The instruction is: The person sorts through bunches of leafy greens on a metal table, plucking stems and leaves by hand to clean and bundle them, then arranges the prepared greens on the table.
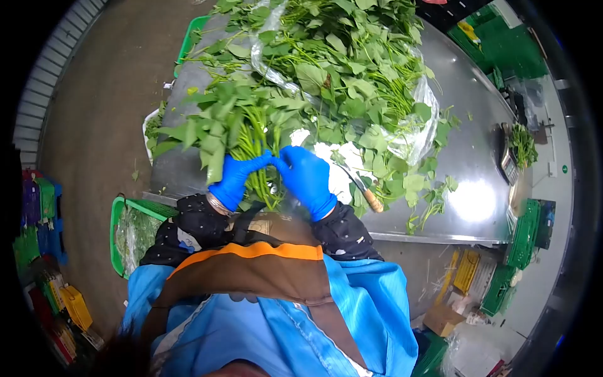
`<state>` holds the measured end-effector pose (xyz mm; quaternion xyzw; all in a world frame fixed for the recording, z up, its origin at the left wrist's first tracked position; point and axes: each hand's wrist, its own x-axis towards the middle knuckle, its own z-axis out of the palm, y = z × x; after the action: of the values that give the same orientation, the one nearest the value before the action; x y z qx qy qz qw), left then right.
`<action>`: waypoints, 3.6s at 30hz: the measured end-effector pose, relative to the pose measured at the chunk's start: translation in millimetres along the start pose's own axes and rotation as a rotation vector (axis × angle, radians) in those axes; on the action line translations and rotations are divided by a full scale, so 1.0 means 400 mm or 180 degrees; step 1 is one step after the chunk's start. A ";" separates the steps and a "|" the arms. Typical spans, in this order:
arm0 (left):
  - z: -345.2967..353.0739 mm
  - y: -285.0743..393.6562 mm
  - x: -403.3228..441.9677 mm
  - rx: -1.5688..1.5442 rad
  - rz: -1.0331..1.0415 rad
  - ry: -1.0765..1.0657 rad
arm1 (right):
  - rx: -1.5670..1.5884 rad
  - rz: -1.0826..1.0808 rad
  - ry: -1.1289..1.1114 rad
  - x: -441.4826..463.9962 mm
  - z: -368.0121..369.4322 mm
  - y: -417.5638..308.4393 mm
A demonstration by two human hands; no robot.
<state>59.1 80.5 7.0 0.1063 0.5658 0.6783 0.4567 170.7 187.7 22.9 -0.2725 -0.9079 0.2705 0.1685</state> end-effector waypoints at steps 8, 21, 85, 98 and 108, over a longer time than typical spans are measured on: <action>-0.030 0.032 0.020 -0.0519 -0.0374 0.0102 | -0.0009 -0.0609 -0.0051 0.031 -0.008 -0.061; -0.206 0.099 0.091 -0.2219 0.0130 -0.0085 | 0.0363 -0.0938 -0.1706 -0.188 0.005 0.102; 0.038 0.055 0.032 0.0211 -0.1790 -0.2182 | -0.1723 0.1143 -0.0468 -0.282 -0.136 0.449; 0.046 0.016 0.040 0.1319 -0.0687 -0.1595 | 0.0320 0.0470 0.1104 -0.247 -0.140 0.311; 0.073 0.129 -0.028 0.1462 -0.0376 -0.1125 | -0.0535 0.0911 -0.0242 -0.138 -0.050 0.241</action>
<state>58.8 94.8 65.5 0.2903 0.6213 0.4757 0.5509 262.4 231.1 -26.2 -0.4017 -0.8849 0.2249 0.0705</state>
